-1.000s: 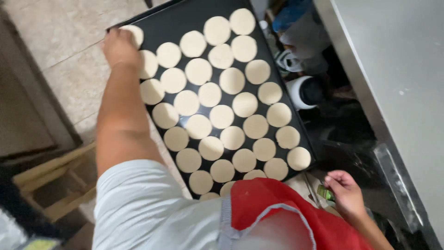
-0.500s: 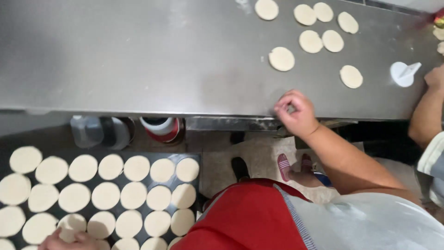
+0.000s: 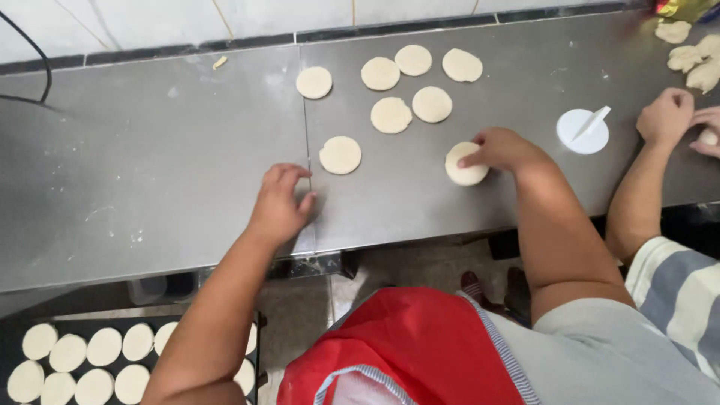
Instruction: Flattening dough balls using a press and arranging them on a baking tray
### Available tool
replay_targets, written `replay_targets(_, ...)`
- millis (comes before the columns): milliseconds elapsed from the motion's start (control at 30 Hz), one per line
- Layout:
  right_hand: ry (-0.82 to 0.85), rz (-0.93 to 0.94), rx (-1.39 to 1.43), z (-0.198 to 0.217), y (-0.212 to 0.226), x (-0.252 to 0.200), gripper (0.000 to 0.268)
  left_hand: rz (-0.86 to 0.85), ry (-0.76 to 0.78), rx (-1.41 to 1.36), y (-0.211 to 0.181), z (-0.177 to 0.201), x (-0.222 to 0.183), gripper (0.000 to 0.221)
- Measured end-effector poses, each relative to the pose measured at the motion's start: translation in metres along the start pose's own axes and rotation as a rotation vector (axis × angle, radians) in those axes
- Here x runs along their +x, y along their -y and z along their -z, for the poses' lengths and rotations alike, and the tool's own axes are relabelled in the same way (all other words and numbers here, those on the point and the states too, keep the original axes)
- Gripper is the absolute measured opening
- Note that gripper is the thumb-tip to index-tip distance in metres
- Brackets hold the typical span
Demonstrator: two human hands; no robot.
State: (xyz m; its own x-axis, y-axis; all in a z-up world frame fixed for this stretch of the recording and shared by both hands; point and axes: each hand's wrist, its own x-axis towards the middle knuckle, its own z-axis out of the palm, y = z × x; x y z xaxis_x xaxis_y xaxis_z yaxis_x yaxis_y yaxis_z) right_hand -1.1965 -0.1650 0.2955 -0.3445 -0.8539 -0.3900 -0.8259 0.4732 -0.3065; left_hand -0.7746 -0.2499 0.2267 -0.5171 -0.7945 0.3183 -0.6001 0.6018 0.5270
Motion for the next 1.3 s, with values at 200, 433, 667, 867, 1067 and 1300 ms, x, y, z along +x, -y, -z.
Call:
replay_targets(200, 0.015, 0.280, 0.359, 0.008, -0.014, 0.069, 0.042, 0.442, 0.362, 0.146, -0.012, -0.067, 0.116, 0.069)
replay_targets(433, -0.117, 0.290, 0.087, 0.010, 0.009, 0.167, 0.068, 0.587, 0.597, 0.309, -0.018, -0.050, 0.139, 0.090)
replay_targets(667, 0.020, 0.252, 0.101, 0.019, 0.018, 0.154, 0.085, 0.486, 0.442, -0.066, -0.052, -0.072, 0.175, 0.065)
replay_targets(867, -0.048, 0.267, 0.272, -0.011, -0.019, 0.157, 0.074, 0.516, 0.396, 0.051, -0.025, -0.186, 0.254, 0.076)
replay_targets(1067, -0.430, 0.636, 0.559, -0.064, -0.081, 0.208, 0.048, 0.477, 0.726, 0.424, -0.059, -0.176, 0.293, 0.069)
replay_targets(1300, -0.251, 0.822, 0.446, -0.049, -0.068, 0.178, 0.044, 0.138, -0.168, -0.422, -0.059, -0.195, 0.151, 0.040)
